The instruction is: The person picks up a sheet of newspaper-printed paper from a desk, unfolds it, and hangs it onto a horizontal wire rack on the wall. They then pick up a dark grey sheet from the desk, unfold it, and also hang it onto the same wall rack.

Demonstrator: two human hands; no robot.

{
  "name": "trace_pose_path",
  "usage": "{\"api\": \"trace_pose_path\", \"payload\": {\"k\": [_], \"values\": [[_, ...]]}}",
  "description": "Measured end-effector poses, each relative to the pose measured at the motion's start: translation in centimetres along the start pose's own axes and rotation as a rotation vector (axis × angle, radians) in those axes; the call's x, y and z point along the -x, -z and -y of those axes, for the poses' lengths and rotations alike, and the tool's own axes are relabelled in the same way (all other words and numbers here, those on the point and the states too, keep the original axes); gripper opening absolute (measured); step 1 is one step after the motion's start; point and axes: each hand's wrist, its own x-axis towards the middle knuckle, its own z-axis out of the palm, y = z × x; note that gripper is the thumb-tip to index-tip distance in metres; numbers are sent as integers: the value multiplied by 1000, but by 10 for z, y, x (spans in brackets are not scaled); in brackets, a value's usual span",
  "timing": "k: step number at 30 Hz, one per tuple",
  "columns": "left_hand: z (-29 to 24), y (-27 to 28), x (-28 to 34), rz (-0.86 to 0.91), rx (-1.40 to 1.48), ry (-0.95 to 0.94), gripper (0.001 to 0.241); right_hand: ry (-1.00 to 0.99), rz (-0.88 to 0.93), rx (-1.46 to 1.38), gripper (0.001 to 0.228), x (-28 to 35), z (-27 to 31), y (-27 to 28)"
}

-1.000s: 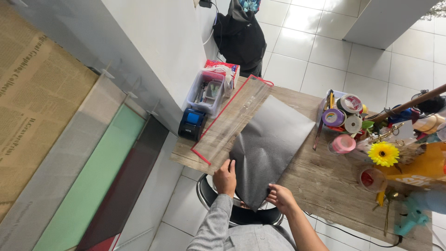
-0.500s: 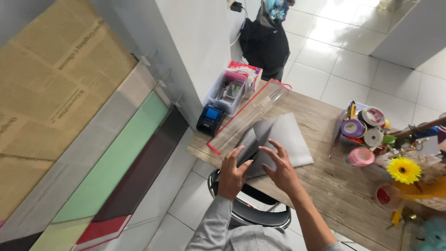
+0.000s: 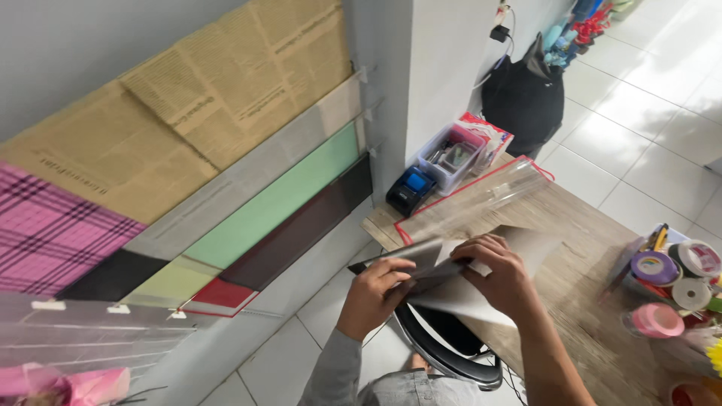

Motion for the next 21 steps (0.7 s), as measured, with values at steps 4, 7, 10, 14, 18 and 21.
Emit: {"api": "trace_pose_path", "payload": {"k": [4,7,10,14,18,21], "values": [[-36,74,30,-138,-52,107,28,-30,195,223,32,-16,3,19],[-70,136,55,-359,-33,330,57,-590,470,192,23,-44,10,24],[-79,178,92,-545,-22,523,58,-577,660,102,42,-50,-12,6],[-75,210,165,-749,-130,750,62,-705,575,-341,11,-53,-20,-14],[-93,231,217,-1141,43,1002,38,-753,842,-331,27,-46,-22,-71],[-103,245,243,-1309,113,1126,39,-805,921,-713,28,-25,-35,-129]]}}
